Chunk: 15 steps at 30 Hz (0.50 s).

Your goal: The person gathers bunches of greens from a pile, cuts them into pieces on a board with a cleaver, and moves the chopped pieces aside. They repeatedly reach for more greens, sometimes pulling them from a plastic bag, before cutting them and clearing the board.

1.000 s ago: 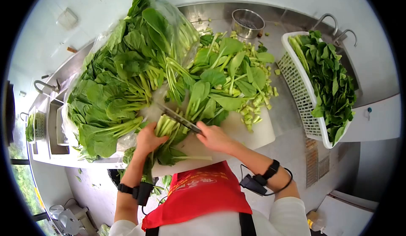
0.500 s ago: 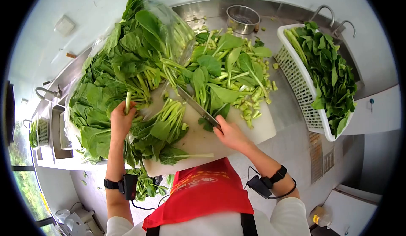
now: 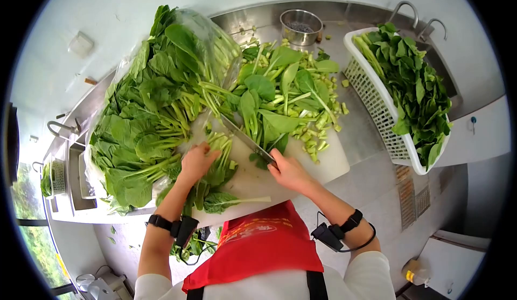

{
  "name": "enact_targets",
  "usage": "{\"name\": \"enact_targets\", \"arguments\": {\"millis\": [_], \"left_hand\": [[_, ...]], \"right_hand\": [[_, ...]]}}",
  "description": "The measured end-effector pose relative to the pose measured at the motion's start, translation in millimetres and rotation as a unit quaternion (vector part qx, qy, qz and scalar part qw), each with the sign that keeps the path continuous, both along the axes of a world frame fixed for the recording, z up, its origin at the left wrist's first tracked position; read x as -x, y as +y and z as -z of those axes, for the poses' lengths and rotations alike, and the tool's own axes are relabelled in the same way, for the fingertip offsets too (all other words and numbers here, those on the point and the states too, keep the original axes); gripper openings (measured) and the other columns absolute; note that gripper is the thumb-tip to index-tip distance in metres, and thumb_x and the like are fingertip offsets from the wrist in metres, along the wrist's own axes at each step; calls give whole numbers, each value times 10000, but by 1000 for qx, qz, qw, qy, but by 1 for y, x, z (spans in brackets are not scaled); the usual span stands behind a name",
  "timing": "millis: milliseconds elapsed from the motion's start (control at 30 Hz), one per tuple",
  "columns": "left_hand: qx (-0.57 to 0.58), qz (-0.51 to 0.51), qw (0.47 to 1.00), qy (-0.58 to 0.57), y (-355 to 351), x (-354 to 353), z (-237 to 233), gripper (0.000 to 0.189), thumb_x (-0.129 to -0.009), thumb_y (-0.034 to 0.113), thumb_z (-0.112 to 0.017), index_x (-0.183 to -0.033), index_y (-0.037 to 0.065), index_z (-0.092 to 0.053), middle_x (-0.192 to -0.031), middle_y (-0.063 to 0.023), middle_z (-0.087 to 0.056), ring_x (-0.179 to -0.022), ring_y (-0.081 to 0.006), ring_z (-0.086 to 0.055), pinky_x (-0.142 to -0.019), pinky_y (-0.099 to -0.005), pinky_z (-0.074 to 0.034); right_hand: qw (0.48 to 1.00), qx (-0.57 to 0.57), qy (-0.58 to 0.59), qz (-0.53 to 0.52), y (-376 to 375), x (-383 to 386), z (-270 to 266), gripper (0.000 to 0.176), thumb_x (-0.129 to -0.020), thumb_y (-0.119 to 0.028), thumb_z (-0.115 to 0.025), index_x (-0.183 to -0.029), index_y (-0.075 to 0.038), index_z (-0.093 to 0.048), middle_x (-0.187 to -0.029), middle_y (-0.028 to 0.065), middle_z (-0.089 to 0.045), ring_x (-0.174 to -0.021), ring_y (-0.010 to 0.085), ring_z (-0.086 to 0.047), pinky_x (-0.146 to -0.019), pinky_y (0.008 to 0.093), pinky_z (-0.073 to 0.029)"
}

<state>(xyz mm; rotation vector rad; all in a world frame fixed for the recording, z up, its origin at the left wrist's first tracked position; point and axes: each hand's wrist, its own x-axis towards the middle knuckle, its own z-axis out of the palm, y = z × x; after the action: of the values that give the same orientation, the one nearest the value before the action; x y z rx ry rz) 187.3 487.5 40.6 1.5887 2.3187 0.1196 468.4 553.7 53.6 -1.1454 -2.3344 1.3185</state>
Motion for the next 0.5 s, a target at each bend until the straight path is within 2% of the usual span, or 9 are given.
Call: {"name": "enact_targets", "arguments": {"millis": [67, 167, 200, 300, 333, 433, 467, 500], "left_hand": [[-18, -10, 999, -25, -4, 13, 14, 428, -759, 358, -711, -1004, 50, -543, -945, -172, -613, -831, -343, -654, -643, -435, -531], [20, 24, 997, 77, 5, -13, 4, 396, -778, 359, -694, -983, 58, -539, -901, -148, -634, -838, -327, -657, -634, -437, -532], [36, 25, 995, 87, 10, -24, -2, 346, -774, 299, -684, -965, 56, -529, -892, -123, -639, -834, -322, -656, -626, -439, -534], [-22, 84, 991, 103, 7, -36, 26, 326, -739, 225, -686, -960, 50, -522, -905, -133, -638, -823, -323, -655, -644, -440, -537], [-94, 124, 982, 109, 3, -37, 29, 310, -710, 176, -671, -953, 38, -537, -920, -143, -637, -813, -315, -653, -649, -438, -534], [-157, 76, 984, -31, -8, -20, 9, 310, -725, 151, -654, -992, 14, -579, -914, -161, -646, -777, -325, -650, -645, -425, -529], [-103, -14, 975, -195, -12, -6, -16, 333, -734, 116, -638, -1046, 4, -606, -886, -145, -665, -718, -287, -650, -619, -386, -524], [-12, -116, 924, -363, -13, 13, -43, 402, -756, 89, -648, -1141, -3, -579, -976, -156, -663, -805, -218, -658, -685, -338, -541]], "right_hand": [[1000, -2, 10, 5, -1, -1, 4, 187, -875, -142, -555, -977, -61, -420, -674, 198, -574, -639, 434, -560, -556, 492, -416], [1000, -4, 7, 2, 0, -1, 3, 188, -873, -140, -559, -973, -57, -422, -676, 197, -575, -641, 433, -560, -557, 493, -415], [1000, -4, 1, 0, 0, -1, 3, 188, -872, -139, -560, -971, -56, -423, -678, 197, -576, -643, 433, -560, -558, 493, -415], [1000, -16, 23, 0, 0, -3, 6, 186, -870, -135, -561, -968, -55, -425, -676, 193, -573, -642, 431, -559, -560, 488, -417], [1000, -10, 21, 1, 0, -3, 6, 185, -870, -134, -560, -968, -55, -425, -676, 192, -572, -642, 430, -559, -560, 487, -417], [1000, 10, 18, 7, -1, -4, 4, 185, -870, -135, -561, -969, -57, -425, -676, 190, -569, -644, 425, -560, -564, 484, -420], [1000, 15, 17, 10, -1, -4, 4, 187, -869, -136, -562, -970, -58, -425, -676, 191, -569, -646, 424, -562, -567, 482, -422], [1000, 20, 16, 13, -2, -5, 5, 189, -869, -138, -563, -971, -59, -425, -676, 191, -568, -648, 423, -563, -569, 480, -424]]}}
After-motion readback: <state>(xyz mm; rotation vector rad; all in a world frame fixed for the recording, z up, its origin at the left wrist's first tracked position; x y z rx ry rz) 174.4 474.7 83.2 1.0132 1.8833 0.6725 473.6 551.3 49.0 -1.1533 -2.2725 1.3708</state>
